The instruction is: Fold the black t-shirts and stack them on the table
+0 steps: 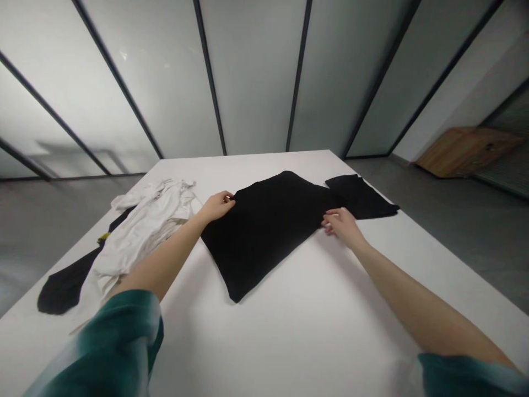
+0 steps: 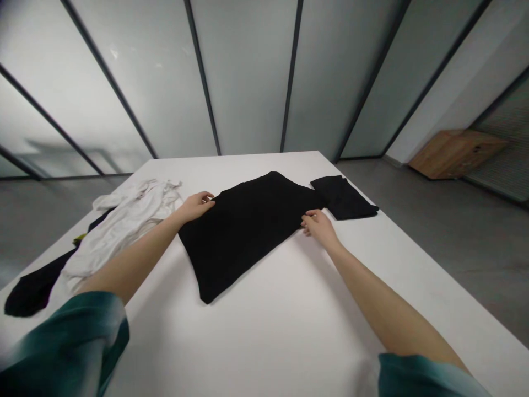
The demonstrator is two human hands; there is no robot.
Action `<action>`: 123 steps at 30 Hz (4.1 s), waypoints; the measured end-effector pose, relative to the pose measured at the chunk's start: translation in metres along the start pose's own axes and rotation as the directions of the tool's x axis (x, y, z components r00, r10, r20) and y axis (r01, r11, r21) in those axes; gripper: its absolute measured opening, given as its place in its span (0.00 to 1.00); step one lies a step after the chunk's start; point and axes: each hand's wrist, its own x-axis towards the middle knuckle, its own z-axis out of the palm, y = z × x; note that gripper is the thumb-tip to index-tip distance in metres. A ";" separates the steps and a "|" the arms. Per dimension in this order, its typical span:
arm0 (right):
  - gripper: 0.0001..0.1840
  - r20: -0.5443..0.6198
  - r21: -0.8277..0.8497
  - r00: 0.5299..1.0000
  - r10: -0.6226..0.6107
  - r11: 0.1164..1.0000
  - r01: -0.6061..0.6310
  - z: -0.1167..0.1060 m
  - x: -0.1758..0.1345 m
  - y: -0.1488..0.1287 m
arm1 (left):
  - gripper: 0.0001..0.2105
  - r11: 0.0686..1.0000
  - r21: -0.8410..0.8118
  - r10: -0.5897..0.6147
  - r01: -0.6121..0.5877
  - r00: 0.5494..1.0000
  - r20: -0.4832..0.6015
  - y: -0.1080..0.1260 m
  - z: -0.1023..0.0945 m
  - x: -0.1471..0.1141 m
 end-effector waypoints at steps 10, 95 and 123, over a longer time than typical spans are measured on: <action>0.08 0.339 0.671 0.931 0.133 0.660 -0.339 0.020 -0.087 0.013 | 0.28 0.947 0.322 -0.003 0.004 1.000 -0.002 0.016 0.065 0.098; 0.39 0.245 -0.003 0.957 -0.158 0.986 0.164 -0.008 -0.018 0.018 | 0.40 0.678 -0.641 -0.138 0.359 0.919 0.369 -0.018 0.006 -0.074; 0.24 -0.078 0.203 0.974 -0.213 0.953 0.225 0.027 0.077 -0.037 | 0.23 0.473 -0.858 -0.173 0.201 0.976 0.133 -0.004 0.022 0.001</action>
